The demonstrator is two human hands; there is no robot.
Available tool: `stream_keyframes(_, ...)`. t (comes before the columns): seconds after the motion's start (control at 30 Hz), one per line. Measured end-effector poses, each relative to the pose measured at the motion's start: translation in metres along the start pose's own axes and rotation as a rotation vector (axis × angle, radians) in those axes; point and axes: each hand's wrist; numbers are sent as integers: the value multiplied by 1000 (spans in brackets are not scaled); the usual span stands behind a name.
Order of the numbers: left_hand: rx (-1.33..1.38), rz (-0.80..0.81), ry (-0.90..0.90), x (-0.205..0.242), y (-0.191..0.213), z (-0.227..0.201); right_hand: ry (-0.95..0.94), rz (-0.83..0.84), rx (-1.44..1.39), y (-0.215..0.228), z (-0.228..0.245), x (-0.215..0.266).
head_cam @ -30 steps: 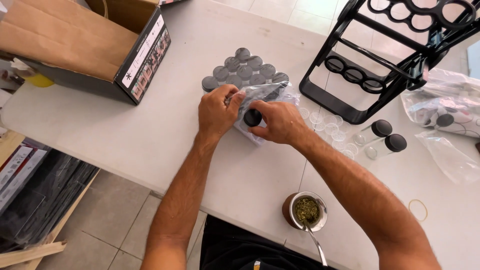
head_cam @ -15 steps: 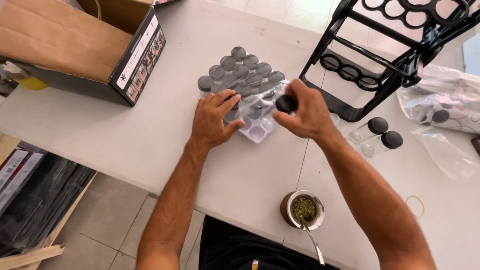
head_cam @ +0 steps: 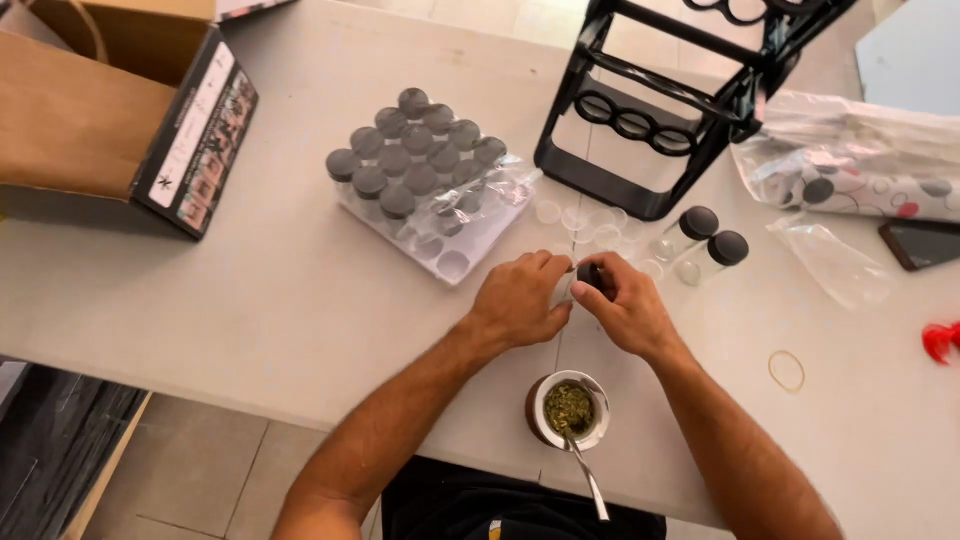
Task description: Unpacking spice jars, attaching shaker lids and screw caps, and organizing them into a spice rack.
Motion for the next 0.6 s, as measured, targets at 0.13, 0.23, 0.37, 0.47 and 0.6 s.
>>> stream_keyframes(0.13, -66, 27, -53, -6, -28, -2, -38, -19, -59, 0, -25, 4)
stream_keyframes(0.23, -120, -57, -120, -2, -40, -3, 29, -45, 11, -2, -31, 13)
stream_keyframes(0.37, 3, 24, -63, -4, -11, -7, 254, 23, 20, 2, -19, 17)
stream_keyframes(0.47, 41, 52, -27, -1, -11, -5, 448, 60, -56, 4, -9, 20)
stream_keyframes(0.6, -42, 49, -47, 1, -14, -4, 448, 19, -116, 6, -25, 18)
Point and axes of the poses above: each hand's wrist, its own x-axis away from the middle knuckle, its own y-axis out of the back of the hand, z = x × y, and after that the axes turned 11 degrees about -x, right-handed
